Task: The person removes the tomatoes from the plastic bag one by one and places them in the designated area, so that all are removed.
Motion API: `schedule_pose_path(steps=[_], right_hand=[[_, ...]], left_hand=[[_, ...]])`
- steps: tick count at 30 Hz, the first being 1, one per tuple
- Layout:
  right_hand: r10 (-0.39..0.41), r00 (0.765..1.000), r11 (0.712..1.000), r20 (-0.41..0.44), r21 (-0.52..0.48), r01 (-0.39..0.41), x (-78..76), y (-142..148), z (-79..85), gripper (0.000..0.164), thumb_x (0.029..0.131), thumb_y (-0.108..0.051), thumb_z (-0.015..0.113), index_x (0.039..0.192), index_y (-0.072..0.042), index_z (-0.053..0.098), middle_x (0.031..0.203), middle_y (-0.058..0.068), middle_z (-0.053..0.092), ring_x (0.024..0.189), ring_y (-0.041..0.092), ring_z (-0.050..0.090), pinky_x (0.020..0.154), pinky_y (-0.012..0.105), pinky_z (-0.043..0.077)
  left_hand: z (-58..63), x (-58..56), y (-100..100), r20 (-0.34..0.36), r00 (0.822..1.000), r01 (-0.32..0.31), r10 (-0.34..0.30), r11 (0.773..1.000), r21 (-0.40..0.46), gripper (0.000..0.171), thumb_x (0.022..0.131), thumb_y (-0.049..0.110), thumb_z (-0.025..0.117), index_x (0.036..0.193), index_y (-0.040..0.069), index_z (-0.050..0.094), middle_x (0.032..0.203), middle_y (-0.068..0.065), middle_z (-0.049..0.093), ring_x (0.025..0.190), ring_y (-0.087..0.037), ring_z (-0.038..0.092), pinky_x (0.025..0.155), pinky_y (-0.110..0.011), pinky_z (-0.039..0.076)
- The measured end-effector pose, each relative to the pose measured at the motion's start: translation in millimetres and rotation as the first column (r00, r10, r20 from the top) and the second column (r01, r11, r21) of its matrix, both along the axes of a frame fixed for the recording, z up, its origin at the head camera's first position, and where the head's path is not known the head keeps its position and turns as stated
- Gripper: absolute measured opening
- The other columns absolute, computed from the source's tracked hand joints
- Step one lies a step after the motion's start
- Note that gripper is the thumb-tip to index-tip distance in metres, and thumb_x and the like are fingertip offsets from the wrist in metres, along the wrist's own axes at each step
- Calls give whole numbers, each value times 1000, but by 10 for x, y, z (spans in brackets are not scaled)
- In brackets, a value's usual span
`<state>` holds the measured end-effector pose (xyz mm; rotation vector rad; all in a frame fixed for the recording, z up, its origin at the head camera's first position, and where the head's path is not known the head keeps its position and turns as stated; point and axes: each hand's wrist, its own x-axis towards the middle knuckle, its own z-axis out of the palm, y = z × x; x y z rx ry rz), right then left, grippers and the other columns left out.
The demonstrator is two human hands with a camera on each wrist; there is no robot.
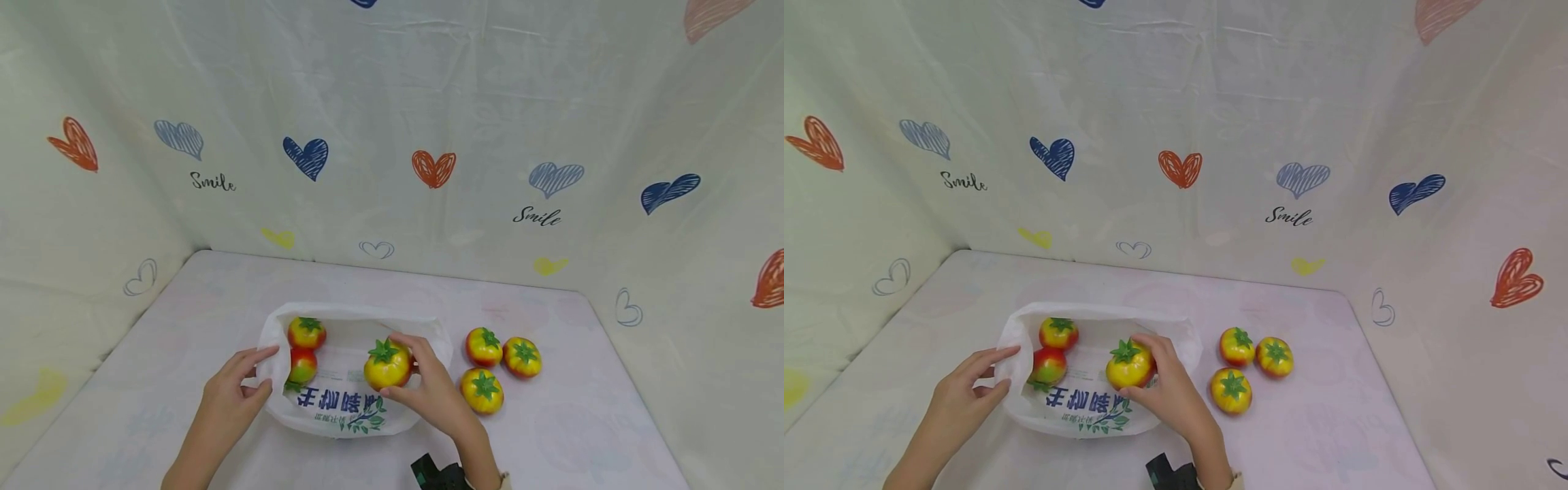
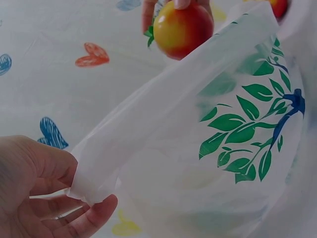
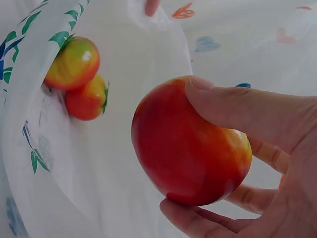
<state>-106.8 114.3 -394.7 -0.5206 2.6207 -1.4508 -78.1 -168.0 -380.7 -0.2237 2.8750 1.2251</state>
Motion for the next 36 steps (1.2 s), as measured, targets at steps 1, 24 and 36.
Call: schedule_pose_path(steps=[1,24,36], right_hand=[[-8,1000,1000,3,-3,8,17,11,0,71,77,-32,74,137,-25,37,135,-1,42,115,14,49,94,25,48],[-234,968,969,89,-60,240,261,246,-104,71,72,-32,78,133,-29,42,134,0,45,107,18,50,90,26,48],[-372,919,921,128,-74,383,297,429,-159,74,73,-32,77,135,-27,38,142,3,36,110,25,45,99,47,45]], left_hand=[[-1,0,0,1,1000,0,0,1000,-2,49,84,6,64,131,11,53,129,-17,48,98,-26,55,76,-29,57],[-3,-6,7,11,1000,-2,2,1000,-13,49,84,7,64,131,11,53,129,-18,47,97,-25,55,76,-31,57],[21,-5,17,16,1000,-5,5,1000,-13,49,84,8,64,131,11,53,129,-18,47,96,-25,55,77,-32,57]])
